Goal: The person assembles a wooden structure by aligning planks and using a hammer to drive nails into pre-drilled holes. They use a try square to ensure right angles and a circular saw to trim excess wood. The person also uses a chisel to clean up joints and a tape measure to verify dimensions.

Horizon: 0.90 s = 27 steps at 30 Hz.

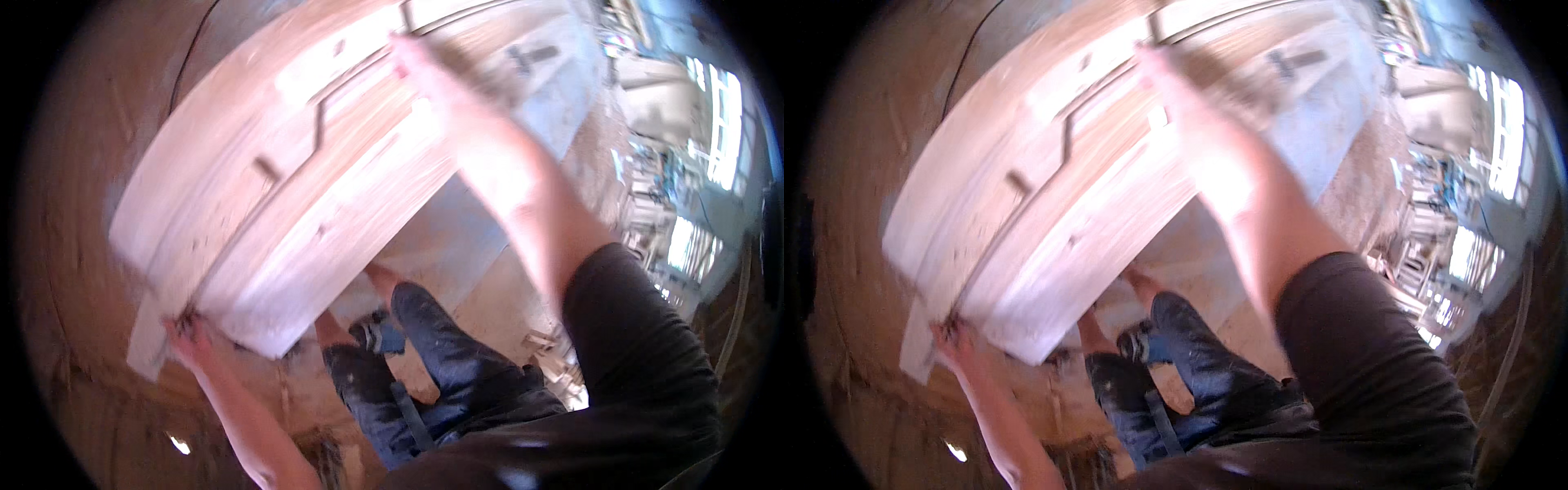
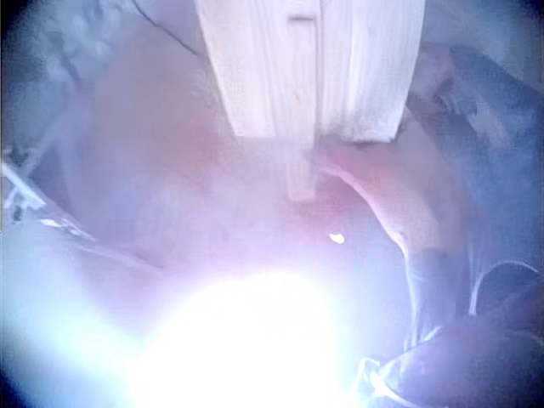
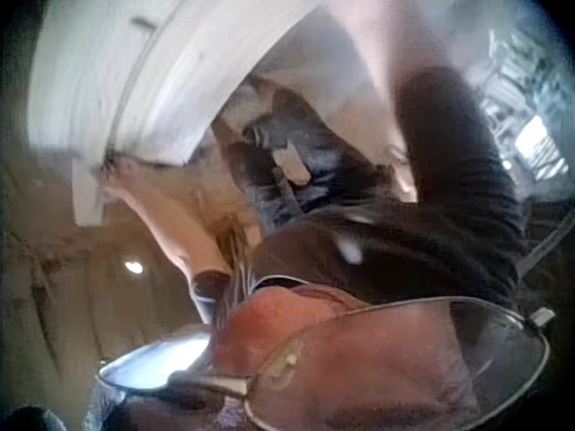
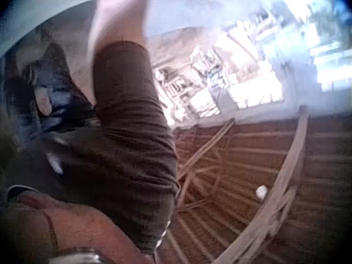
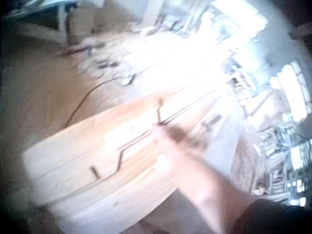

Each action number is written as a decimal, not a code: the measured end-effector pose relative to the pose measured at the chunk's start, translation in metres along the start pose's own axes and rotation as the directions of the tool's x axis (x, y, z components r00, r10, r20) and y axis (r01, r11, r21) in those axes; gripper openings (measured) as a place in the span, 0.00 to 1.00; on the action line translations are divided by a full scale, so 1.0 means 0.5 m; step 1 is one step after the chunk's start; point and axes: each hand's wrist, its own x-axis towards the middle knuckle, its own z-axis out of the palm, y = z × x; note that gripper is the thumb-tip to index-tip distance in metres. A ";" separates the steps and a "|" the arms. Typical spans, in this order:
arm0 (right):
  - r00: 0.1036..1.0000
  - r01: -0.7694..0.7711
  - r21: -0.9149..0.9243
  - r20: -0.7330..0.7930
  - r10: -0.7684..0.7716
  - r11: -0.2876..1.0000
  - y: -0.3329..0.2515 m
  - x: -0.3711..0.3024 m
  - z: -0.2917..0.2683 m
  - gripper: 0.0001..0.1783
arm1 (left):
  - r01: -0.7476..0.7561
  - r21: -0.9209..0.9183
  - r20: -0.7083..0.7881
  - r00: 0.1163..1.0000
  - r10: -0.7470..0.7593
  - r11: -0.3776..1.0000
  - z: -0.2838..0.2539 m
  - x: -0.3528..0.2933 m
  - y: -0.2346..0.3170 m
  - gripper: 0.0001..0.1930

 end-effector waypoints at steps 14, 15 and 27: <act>0.955 0.148 0.287 0.207 -0.212 0.947 0.363 -0.234 -0.205 0.22 | 0.042 0.958 -0.034 0.999 -0.033 0.283 0.145 0.036 0.167 0.21; 0.975 0.043 0.154 0.211 -0.076 0.987 0.393 -0.301 -0.247 0.23 | 0.056 0.975 -0.043 0.997 -0.064 0.215 0.165 0.031 0.206 0.21; 0.821 -0.570 0.047 -0.007 0.570 0.821 1.124 -0.843 -0.180 0.14 | -0.163 0.926 0.153 0.987 0.056 0.341 0.127 -0.011 0.099 0.24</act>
